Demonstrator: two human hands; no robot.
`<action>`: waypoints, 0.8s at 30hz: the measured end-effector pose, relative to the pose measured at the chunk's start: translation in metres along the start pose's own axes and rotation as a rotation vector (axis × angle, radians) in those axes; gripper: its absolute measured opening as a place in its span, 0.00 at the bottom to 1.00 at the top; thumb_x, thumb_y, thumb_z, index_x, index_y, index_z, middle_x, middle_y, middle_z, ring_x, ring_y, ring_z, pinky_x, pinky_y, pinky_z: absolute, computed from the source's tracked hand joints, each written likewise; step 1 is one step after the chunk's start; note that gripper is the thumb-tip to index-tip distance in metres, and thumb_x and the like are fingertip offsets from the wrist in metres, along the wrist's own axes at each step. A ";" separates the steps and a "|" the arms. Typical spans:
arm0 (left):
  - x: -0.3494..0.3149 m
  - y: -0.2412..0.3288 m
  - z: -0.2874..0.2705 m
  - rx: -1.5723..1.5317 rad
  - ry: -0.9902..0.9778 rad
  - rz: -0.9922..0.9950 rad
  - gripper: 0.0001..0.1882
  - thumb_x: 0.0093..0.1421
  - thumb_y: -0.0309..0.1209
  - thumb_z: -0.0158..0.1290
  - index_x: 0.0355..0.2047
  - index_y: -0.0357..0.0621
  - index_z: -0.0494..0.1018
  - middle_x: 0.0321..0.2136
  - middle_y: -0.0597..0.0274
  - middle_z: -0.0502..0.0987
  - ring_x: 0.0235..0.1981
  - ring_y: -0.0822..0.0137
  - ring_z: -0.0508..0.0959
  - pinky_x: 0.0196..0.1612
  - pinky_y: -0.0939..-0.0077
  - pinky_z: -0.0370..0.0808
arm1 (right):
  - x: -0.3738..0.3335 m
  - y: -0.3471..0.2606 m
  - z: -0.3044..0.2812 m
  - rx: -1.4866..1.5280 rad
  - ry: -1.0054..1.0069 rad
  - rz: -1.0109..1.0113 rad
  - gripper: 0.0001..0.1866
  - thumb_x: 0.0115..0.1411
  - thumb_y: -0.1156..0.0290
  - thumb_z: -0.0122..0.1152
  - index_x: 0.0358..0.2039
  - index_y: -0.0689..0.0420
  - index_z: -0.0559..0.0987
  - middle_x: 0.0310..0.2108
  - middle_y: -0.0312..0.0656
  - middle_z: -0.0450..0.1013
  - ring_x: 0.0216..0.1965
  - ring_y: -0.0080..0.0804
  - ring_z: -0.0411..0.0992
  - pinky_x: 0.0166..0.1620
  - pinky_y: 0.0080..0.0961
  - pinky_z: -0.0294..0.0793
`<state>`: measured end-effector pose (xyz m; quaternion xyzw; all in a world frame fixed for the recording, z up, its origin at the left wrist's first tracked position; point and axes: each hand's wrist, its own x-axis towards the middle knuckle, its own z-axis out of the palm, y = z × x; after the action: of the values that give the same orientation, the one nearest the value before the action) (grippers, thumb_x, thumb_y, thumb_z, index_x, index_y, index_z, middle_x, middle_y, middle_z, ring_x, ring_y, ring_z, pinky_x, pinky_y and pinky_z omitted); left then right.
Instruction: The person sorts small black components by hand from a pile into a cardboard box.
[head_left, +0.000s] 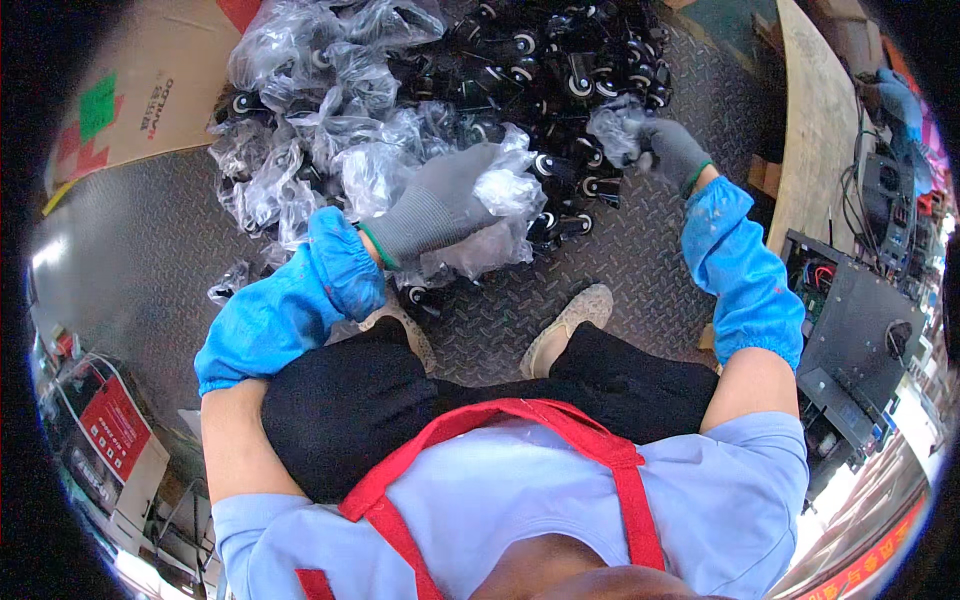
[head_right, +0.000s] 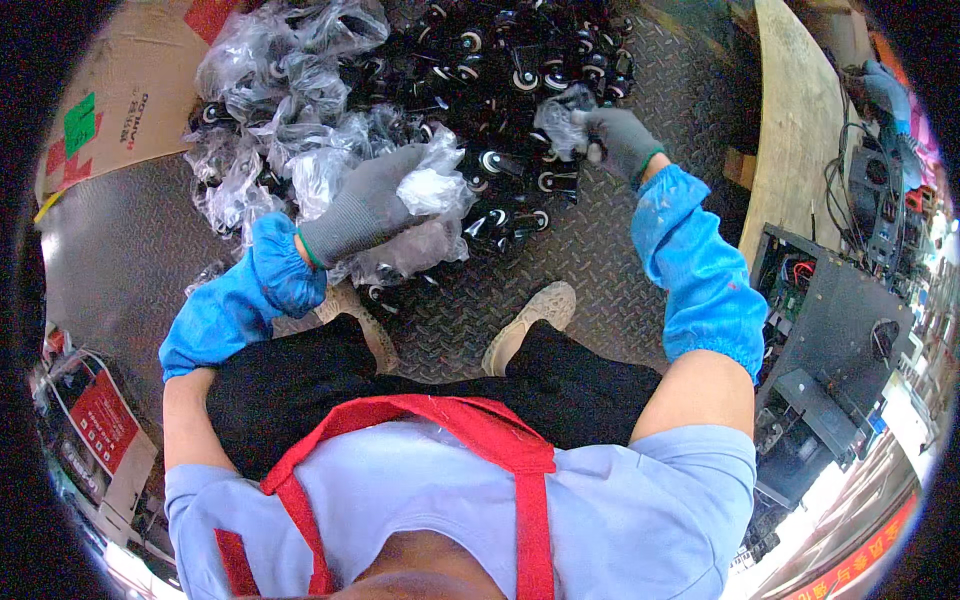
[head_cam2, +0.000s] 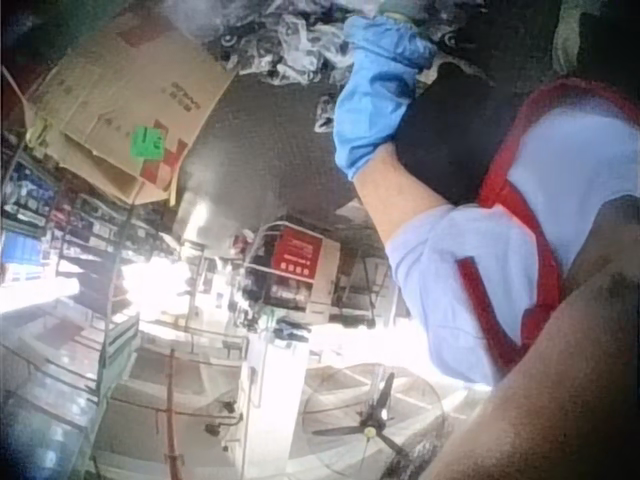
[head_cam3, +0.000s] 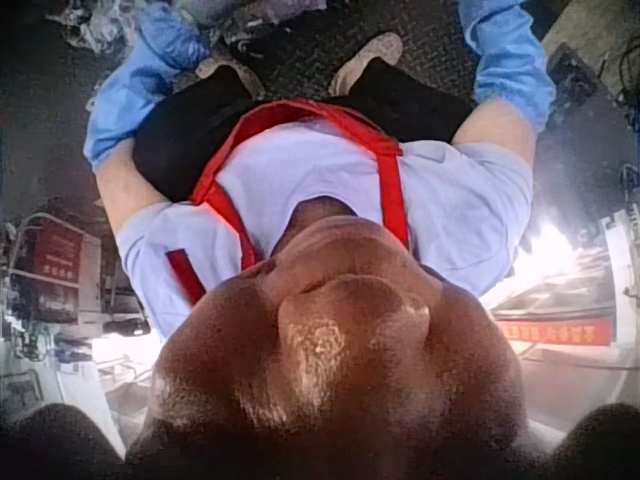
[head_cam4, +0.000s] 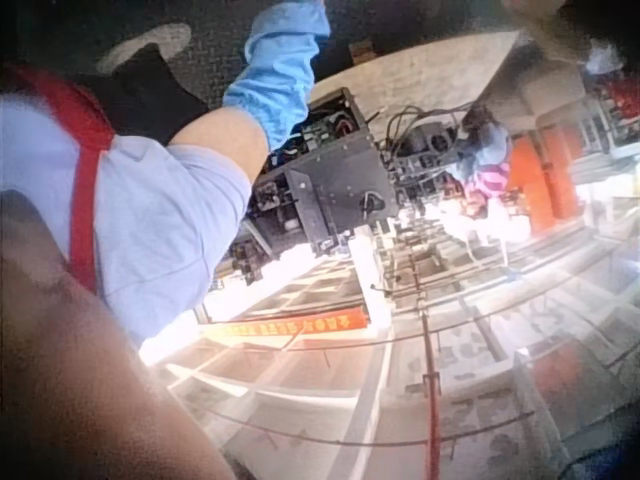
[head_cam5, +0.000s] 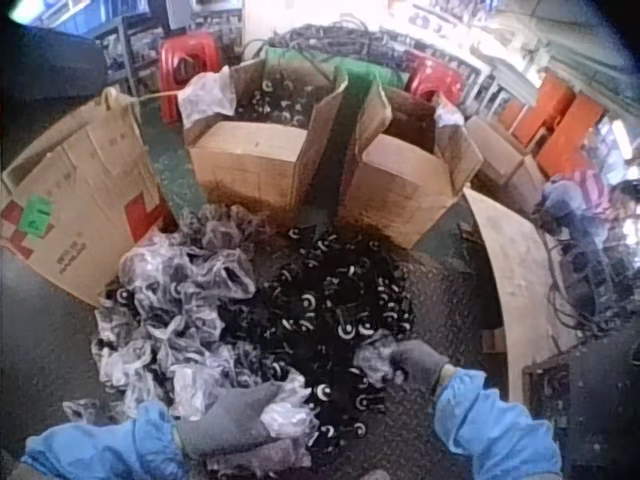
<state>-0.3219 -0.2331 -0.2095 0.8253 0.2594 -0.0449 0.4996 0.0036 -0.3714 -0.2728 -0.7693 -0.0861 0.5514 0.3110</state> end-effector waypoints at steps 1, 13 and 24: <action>-0.001 -0.003 0.003 -0.001 0.040 0.042 0.29 0.49 0.42 0.62 0.48 0.41 0.70 0.38 0.45 0.77 0.42 0.46 0.78 0.44 0.59 0.75 | 0.002 0.006 -0.001 0.055 -0.079 0.029 0.10 0.62 0.61 0.56 0.32 0.55 0.76 0.22 0.32 0.72 0.15 0.18 0.64 0.15 0.15 0.58; 0.008 -0.013 0.007 0.026 0.030 0.039 0.31 0.50 0.44 0.62 0.49 0.41 0.69 0.39 0.45 0.77 0.43 0.46 0.77 0.45 0.59 0.74 | -0.028 -0.005 0.037 -0.885 0.193 -0.931 0.23 0.58 0.54 0.58 0.44 0.62 0.75 0.38 0.44 0.76 0.41 0.42 0.75 0.49 0.34 0.73; 0.005 -0.013 0.003 0.036 0.078 0.073 0.31 0.50 0.49 0.61 0.48 0.42 0.69 0.38 0.47 0.78 0.42 0.46 0.78 0.45 0.58 0.74 | 0.008 -0.041 0.026 0.146 -0.169 0.045 0.23 0.56 0.53 0.60 0.45 0.57 0.75 0.31 0.45 0.76 0.28 0.35 0.77 0.30 0.27 0.75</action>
<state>-0.3229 -0.2292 -0.2234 0.8442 0.2474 0.0007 0.4755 -0.0075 -0.3248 -0.2608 -0.6971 -0.0545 0.6259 0.3455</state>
